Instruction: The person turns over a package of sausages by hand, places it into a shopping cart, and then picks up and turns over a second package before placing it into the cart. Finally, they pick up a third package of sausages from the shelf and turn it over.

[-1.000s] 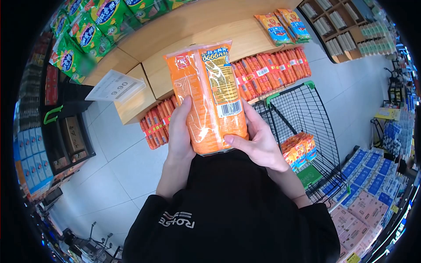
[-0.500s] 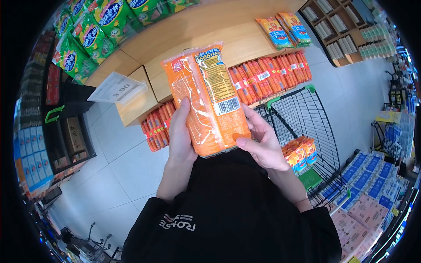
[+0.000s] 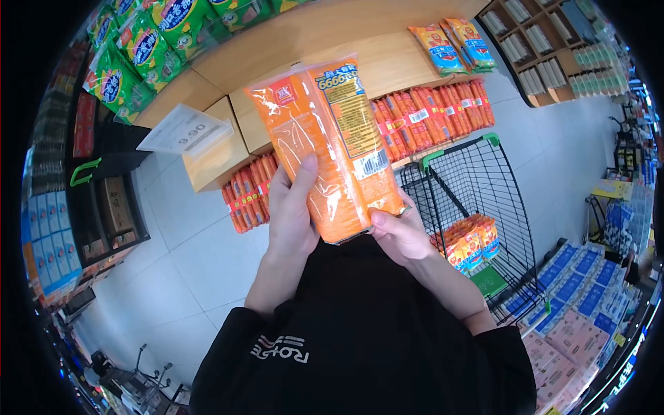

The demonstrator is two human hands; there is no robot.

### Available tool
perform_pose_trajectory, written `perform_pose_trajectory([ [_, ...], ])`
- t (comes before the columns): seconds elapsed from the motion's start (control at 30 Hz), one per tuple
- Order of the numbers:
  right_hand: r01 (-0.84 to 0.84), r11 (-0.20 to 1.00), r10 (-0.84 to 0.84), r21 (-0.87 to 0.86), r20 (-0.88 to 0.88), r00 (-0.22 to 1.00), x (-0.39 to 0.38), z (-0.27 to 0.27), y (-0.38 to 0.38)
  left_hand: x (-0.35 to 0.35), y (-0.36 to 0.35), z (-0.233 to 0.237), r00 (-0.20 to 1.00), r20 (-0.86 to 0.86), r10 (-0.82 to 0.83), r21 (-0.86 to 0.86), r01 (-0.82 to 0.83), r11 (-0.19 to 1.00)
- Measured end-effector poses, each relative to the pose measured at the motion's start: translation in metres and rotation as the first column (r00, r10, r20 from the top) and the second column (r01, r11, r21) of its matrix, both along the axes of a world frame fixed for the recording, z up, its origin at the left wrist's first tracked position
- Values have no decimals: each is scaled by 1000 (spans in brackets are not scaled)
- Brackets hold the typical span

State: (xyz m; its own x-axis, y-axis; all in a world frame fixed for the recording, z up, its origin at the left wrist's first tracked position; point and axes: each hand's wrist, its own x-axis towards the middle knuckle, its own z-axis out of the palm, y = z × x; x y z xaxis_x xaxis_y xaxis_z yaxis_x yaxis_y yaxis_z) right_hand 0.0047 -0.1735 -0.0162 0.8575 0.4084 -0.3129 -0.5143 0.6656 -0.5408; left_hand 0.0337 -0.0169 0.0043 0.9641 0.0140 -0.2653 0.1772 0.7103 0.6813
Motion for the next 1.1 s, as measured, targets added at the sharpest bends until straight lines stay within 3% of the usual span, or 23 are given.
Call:
perform_pose_trajectory([
  [0.23,-8,997,7,75,13,1000,-4,-9,-5,-6,-6,5,997,70,-31,34,29,999],
  [0.33,24,999,-25,31,43,999,-5,-5,-2,-7,-7,5,996,87,-23,-57,28,998],
  [0.43,-41,990,39,134,16,999,-6,-13,-10,-7,-5,6,994,104,-35,-98,45,994],
  [0.57,-43,993,42,113,14,999,-4,-10,-10,-5,-4,8,996,84,-42,-120,52,991],
  [0.73,-21,999,23,-29,67,997,-6,-15,-8,-1,0,10,994,110,26,-110,-14,994],
  [0.83,-92,996,91,14,54,994,-5,-16,-12,1,4,13,993,89,81,-90,-73,993],
  [1.1,-70,995,69,70,27,997,-8,-26,-12,6,1,17,992,39,120,-116,-115,987],
])
